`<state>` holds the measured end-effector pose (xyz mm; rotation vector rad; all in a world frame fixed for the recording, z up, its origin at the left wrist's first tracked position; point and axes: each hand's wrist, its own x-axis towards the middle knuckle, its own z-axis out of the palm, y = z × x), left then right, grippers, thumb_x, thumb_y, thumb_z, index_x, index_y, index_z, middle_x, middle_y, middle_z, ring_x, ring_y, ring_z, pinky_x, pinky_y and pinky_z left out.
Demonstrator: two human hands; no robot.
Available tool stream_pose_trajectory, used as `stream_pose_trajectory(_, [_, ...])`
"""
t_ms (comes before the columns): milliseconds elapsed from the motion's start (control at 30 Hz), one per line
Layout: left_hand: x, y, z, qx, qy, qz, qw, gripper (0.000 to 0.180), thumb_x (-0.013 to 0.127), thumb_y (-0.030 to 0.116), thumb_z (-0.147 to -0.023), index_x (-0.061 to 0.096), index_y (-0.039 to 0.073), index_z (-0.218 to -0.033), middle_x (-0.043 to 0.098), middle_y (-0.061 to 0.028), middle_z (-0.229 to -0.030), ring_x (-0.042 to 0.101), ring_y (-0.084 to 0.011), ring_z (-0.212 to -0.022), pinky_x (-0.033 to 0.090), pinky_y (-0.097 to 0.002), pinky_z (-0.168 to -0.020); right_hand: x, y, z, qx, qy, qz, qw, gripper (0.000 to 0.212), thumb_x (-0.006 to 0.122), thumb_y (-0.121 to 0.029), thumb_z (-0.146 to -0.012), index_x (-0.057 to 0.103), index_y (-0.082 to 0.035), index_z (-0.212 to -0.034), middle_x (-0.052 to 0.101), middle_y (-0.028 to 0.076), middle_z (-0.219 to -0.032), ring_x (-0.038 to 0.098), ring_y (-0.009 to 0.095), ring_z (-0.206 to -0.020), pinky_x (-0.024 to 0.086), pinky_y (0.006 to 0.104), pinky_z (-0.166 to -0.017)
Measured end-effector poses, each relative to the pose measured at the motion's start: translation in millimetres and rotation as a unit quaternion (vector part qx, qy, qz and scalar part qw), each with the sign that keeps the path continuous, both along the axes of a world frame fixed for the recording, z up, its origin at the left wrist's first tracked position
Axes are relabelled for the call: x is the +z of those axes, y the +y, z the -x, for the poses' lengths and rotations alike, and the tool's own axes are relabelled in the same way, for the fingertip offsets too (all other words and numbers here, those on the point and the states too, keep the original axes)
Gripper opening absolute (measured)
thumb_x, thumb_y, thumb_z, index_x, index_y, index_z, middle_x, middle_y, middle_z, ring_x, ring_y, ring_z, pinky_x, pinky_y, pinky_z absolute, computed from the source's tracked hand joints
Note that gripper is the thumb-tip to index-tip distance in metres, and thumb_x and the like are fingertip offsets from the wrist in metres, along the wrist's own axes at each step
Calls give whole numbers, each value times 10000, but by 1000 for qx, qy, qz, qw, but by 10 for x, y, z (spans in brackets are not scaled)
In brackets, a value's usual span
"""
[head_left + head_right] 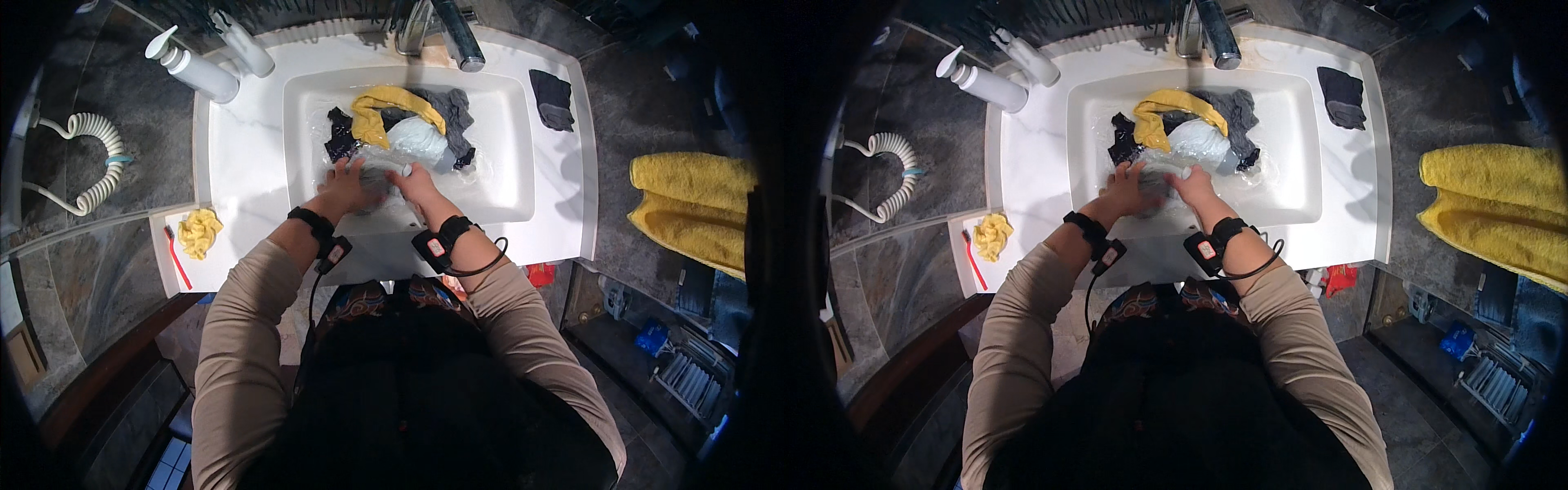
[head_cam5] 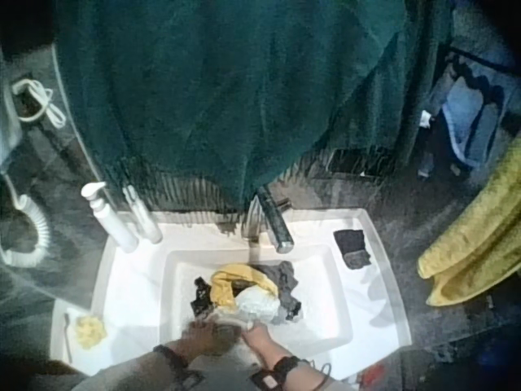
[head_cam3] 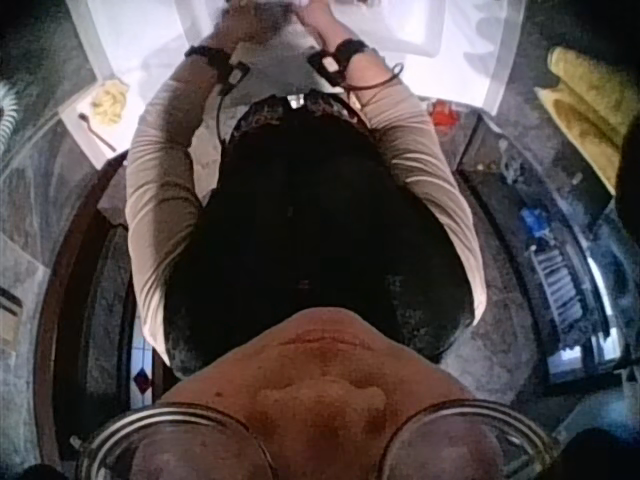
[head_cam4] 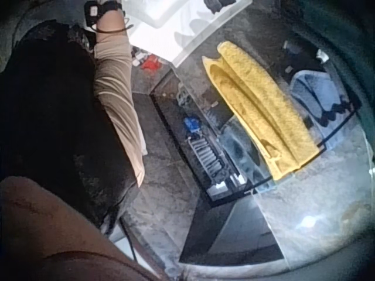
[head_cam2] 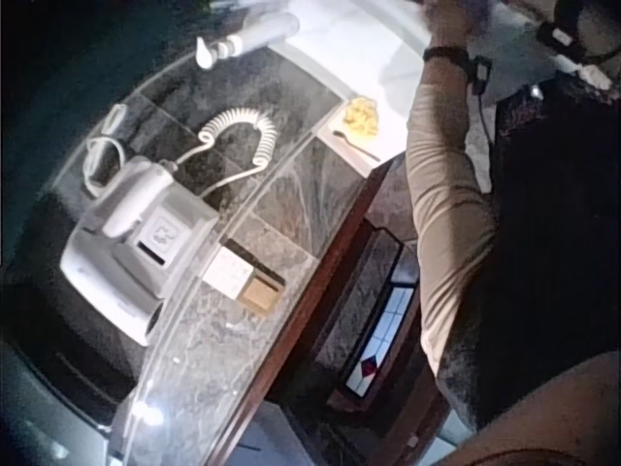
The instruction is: The person washes several small garments by hand in a bathroom sink. They place items into the sink, wet them under running water, apply soap from a dispenser, scrub and rinse each piece, then wring out excess water. The person also wipes the sink basin and countertop with a cloth during the process.
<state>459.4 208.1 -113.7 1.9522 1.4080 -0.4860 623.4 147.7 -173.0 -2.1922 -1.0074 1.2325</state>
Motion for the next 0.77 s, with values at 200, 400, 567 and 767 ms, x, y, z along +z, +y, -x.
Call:
stream_pose_trajectory(200, [-577, -260, -75, -179, 40, -79, 980, 949, 717, 472, -728, 203, 167, -1466, 294, -186, -1458, 295, -386, -1336, 338, -522, -1020, -505, -46, 114, 113, -35, 14, 993, 528, 553, -382, -868, 496, -7, -1235, 546, 265, -1202, 547, 383, -1098, 452, 425, -921])
stream_pose_trajectory(400, [-282, -154, -176, 186, -383, 218, 878, 827, 753, 303, -741, 333, 50, -1408, 523, -201, -1255, 534, -284, -1124, 428, -369, -940, -115, 62, 44, -233, 596, 92, 763, 525, 358, -531, -907, 567, -116, -1151, 599, 137, -1172, 588, 336, -1038, 499, 428, -823])
stream_pose_trajectory(567, [-80, -255, -413, 149, -389, -67, 907, 687, 763, 363, -739, 490, 4, -1258, 592, -182, -1125, 581, -227, -1011, 463, -347, -865, -73, 91, 131, -342, 541, 130, 758, 818, 395, -680, -855, 387, -13, -1329, 415, 214, -1355, 488, 365, -1070, 440, 497, -855])
stream_pose_trajectory(767, [295, -249, -414, 194, -392, -12, 899, 604, 765, 415, -735, 556, 20, -1141, 609, -176, -1080, 582, -286, -1011, 463, -380, -863, -189, 205, 159, -322, 629, -45, 706, 629, 410, -643, -867, 559, -112, -1169, 634, 133, -1094, 577, 319, -1061, 452, 429, -940])
